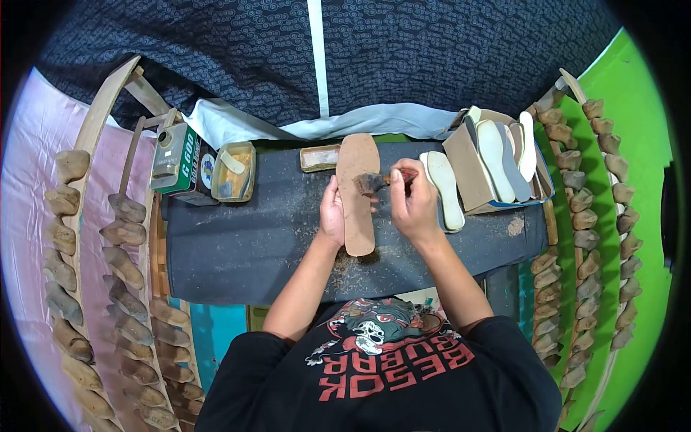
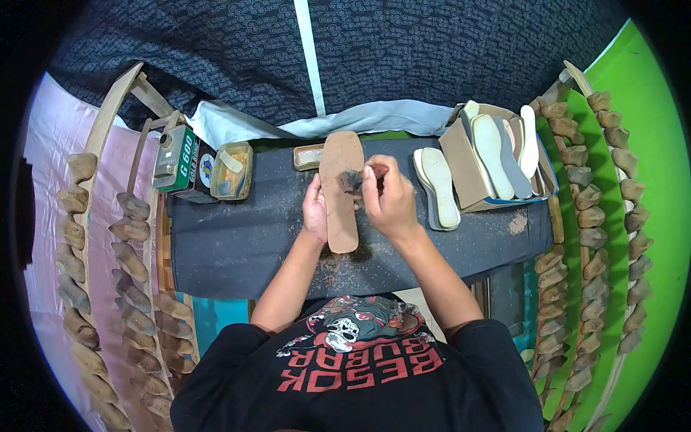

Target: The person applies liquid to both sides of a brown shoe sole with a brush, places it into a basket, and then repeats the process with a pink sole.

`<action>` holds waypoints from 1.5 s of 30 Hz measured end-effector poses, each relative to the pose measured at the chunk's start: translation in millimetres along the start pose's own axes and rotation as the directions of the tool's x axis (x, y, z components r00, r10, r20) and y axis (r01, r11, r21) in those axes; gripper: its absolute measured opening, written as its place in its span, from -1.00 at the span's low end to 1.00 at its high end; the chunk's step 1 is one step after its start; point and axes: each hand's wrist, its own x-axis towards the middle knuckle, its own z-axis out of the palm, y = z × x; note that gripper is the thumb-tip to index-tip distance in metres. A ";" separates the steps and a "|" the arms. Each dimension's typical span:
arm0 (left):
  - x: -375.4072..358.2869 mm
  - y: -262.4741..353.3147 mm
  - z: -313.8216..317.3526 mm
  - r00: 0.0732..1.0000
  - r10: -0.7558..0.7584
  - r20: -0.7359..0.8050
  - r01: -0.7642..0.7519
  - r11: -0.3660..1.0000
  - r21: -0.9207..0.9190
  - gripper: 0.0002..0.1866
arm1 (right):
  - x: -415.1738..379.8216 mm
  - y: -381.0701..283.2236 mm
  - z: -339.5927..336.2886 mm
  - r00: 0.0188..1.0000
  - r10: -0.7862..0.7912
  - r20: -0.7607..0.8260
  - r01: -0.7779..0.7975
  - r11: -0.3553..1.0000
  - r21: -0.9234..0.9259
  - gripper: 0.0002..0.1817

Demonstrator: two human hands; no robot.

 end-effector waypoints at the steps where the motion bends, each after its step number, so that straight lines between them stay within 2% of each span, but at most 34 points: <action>1: 0.8 -0.9 -2.3 0.999 0.007 0.044 -0.007 1.000 0.003 -0.32 | -1.7 -0.5 -1.8 1.000 -0.004 0.006 0.004 1.000 0.002 -0.88; 3: 0.3 -0.7 0.8 0.996 0.021 0.082 -0.021 1.000 0.002 -0.32 | -10.6 -8.5 -6.4 0.996 0.053 0.071 -0.055 0.998 0.025 -0.87; 5: 0.4 1.8 12.8 0.990 0.012 -0.141 -0.034 0.988 -0.150 -0.33 | -24.5 -15.2 -5.7 0.993 0.030 0.110 -0.034 0.999 0.042 -0.87; 6: 0.1 2.4 7.6 0.989 0.016 -0.145 -0.038 0.988 -0.151 -0.33 | -29.7 -18.2 -4.1 0.990 0.009 0.139 -0.017 0.998 0.057 -0.88; 8: -0.2 4.0 -5.2 0.999 0.036 0.003 -0.036 0.999 -0.035 -0.34 | -30.2 -20.6 0.0 0.991 -0.007 0.136 -0.006 0.995 0.097 -0.89; 10: -4.3 4.3 5.7 0.999 0.031 -0.038 -0.032 0.999 -0.020 -0.34 | -23.5 -16.8 2.4 0.988 0.050 0.144 -0.061 0.995 0.073 -0.89; 12: -4.9 1.7 11.6 0.999 0.047 -0.025 -0.047 0.999 0.014 -0.34 | -10.9 -9.1 8.1 0.994 0.023 0.108 -0.030 0.998 0.059 -0.88; 15: -6.4 -3.7 16.6 0.998 0.058 -0.030 -0.057 0.998 0.036 -0.34 | 1.9 1.8 15.7 0.997 0.063 0.039 -0.068 0.987 0.144 -0.87; 19: -7.4 0.0 16.6 0.997 0.065 -0.036 -0.065 0.998 0.009 -0.34 | -4.2 -4.6 11.0 0.994 0.078 0.073 -0.088 0.987 0.135 -0.87; 21: -7.3 3.7 12.8 0.997 0.071 -0.037 -0.072 0.997 -0.015 -0.34 | -14.4 -15.4 4.2 0.995 0.011 0.096 -0.019 0.997 0.080 -0.88; 25: -5.5 8.0 1.9 0.995 0.079 -0.053 -0.079 0.997 0.015 -0.35 | -27.4 -21.0 0.4 0.990 0.020 0.143 -0.036 0.993 0.113 -0.89; 28: -6.6 2.6 8.3 0.998 0.058 -0.019 -0.058 0.997 0.043 -0.36 | -10.3 -21.3 1.0 0.995 0.023 0.100 -0.030 0.997 0.067 -0.89; 29: -6.0 1.0 12.3 0.998 0.058 0.007 -0.059 0.997 0.056 -0.36 | -9.4 -9.1 9.9 0.996 0.061 0.058 -0.071 0.983 0.170 -0.89; 30: -5.1 -1.9 13.2 0.998 0.057 0.013 -0.058 0.997 0.058 -0.36 | -2.7 -8.3 10.0 0.997 0.059 0.053 -0.067 0.984 0.168 -0.89; 37: -2.6 4.2 16.9 0.992 0.091 -0.085 -0.093 0.995 -0.022 -0.35 | -10.7 -20.3 -1.8 0.986 0.086 0.146 -0.102 0.989 0.106 -0.91; 40: -0.2 6.9 -10.6 0.996 0.084 -0.039 -0.085 0.996 -0.012 -0.35 | -25.7 -27.5 -3.3 0.978 0.113 0.174 -0.140 0.977 0.157 -0.91; 42: 1.4 5.4 -25.1 0.985 0.064 0.161 -0.063 0.998 -0.007 -0.35 | -26.8 -23.9 -4.0 0.976 0.117 0.182 -0.147 0.976 0.158 -0.90; 43: -1.4 6.4 -11.3 0.986 0.059 0.159 -0.058 0.998 -0.007 -0.35 | -23.8 -21.4 -3.7 0.978 0.118 0.175 -0.143 0.979 0.143 -0.90; 45: -3.2 4.0 17.0 0.981 0.034 -0.190 -0.057 0.991 -0.117 -0.35 | -15.2 -17.0 -2.3 0.989 0.085 0.125 -0.096 0.991 0.088 -0.88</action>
